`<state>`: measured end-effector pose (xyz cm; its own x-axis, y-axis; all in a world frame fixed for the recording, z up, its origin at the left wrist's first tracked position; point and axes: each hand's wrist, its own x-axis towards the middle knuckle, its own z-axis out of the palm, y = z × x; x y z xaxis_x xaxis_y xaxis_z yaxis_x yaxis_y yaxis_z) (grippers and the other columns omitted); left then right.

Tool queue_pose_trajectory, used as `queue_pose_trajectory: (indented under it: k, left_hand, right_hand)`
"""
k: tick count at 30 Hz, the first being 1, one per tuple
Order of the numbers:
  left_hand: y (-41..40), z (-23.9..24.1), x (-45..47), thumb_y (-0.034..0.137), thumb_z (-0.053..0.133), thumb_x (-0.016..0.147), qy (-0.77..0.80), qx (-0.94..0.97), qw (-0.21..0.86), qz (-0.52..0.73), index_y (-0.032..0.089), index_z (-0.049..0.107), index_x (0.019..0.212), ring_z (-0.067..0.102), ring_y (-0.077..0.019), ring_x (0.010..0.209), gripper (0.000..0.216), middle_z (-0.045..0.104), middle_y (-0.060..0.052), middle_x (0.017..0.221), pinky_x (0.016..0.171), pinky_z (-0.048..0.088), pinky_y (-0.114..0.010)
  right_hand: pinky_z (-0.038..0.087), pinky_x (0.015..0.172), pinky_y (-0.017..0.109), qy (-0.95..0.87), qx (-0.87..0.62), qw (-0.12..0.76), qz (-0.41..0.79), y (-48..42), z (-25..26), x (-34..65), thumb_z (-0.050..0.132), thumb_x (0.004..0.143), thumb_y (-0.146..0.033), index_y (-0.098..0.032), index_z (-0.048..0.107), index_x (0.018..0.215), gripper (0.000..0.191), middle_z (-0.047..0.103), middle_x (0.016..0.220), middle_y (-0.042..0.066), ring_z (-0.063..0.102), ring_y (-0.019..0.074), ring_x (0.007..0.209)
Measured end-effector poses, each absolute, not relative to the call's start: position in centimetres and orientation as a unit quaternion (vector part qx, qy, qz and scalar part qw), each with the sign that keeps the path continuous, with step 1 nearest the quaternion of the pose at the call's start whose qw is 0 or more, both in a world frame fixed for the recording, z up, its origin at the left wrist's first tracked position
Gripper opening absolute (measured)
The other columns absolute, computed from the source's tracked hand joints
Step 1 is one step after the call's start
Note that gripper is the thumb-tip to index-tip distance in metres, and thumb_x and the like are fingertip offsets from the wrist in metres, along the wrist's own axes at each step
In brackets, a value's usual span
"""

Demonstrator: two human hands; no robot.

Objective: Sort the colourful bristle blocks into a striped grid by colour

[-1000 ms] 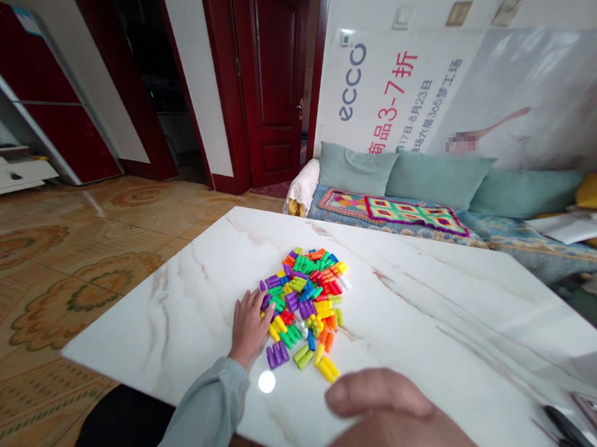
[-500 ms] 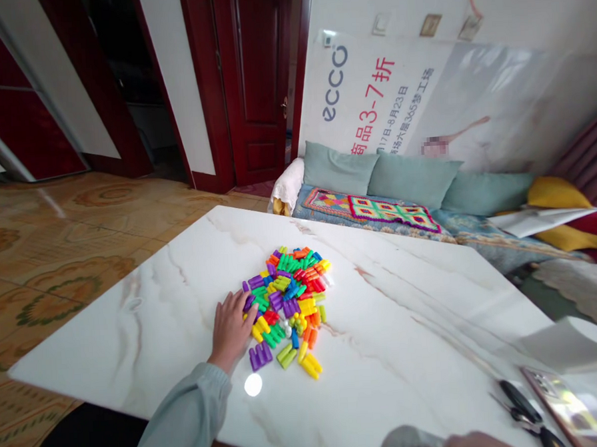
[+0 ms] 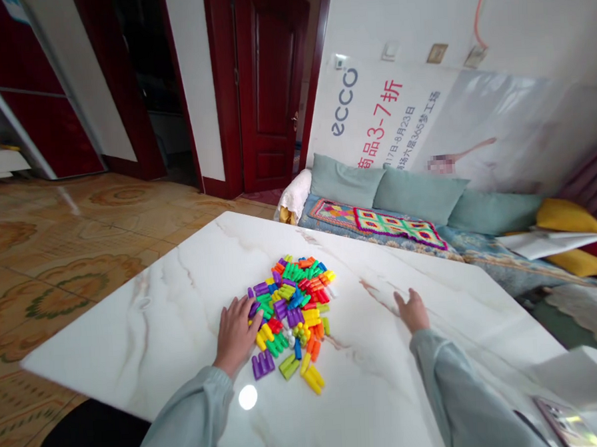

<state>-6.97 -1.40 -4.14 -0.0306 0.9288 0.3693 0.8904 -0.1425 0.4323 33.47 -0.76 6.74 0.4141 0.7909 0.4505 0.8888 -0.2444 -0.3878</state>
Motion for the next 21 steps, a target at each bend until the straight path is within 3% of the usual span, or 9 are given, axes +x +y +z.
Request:
queue_pose_trajectory:
  k: [2,5,10,16,21]
  left_hand:
    - [-1.5,-4.0,-6.9,0.042,0.042,0.098,0.657,0.694,0.033,0.294,0.021,0.056,0.132,0.042,-0.0334,0.137,0.043,0.056,-0.011,0.139,0.114,0.029,-0.057]
    - [-1.7,-3.6,-6.9,0.041,0.04,0.098,0.662,0.694,0.035,0.281,0.02,0.054,0.133,0.041,-0.0333,0.137,0.043,0.055,-0.012,0.14,0.115,0.028,-0.057]
    - [-1.6,-4.0,-7.1,0.04,0.039,0.099,0.655,0.705,0.034,0.269,0.019,0.054,0.134,0.041,-0.0327,0.138,0.044,0.055,-0.011,0.141,0.114,0.029,-0.057]
    - [-0.7,-5.6,-8.0,0.043,0.037,0.097,0.642,0.705,0.016,0.302,0.019,0.058,0.129,0.047,-0.0338,0.132,0.045,0.056,-0.015,0.137,0.111,0.034,-0.059]
    - [-0.6,-5.3,-8.5,0.048,0.035,0.097,0.614,0.688,0.041,0.385,0.018,0.057,0.128,0.047,-0.0309,0.132,0.049,0.052,-0.016,0.137,0.111,0.04,-0.049]
  right_hand:
    - [0.038,0.106,0.052,-0.56,-0.777,0.284,-0.049,-1.7,2.6,31.1,0.04,0.095,-0.048,-0.004,0.046,0.142,0.065,0.05,0.141,0.026,0.042,0.035,0.137]
    - [0.021,0.117,0.054,-0.657,-0.721,0.216,-0.046,-2.9,-2.0,26.8,0.03,0.099,-0.042,-0.01,0.031,0.152,0.062,0.029,0.159,0.016,0.016,0.0278,0.15]
    - [0.018,0.119,0.052,-0.669,-0.738,0.091,0.018,-3.9,-3.4,24.2,0.029,0.1,-0.034,-0.012,0.038,0.151,0.056,0.027,0.161,0.011,0.02,0.0269,0.15]
    - [0.018,0.12,0.049,-0.666,-0.74,0.092,0.036,-4.1,-1.9,24.2,0.033,0.101,-0.033,-0.014,0.035,0.152,0.055,0.023,0.162,0.008,0.02,0.0249,0.15]
    - [0.018,0.12,0.05,-0.664,-0.739,0.107,0.045,-4.1,-1.9,24.0,0.035,0.1,-0.032,-0.014,0.036,0.152,0.055,0.023,0.162,0.008,0.02,0.0253,0.15]
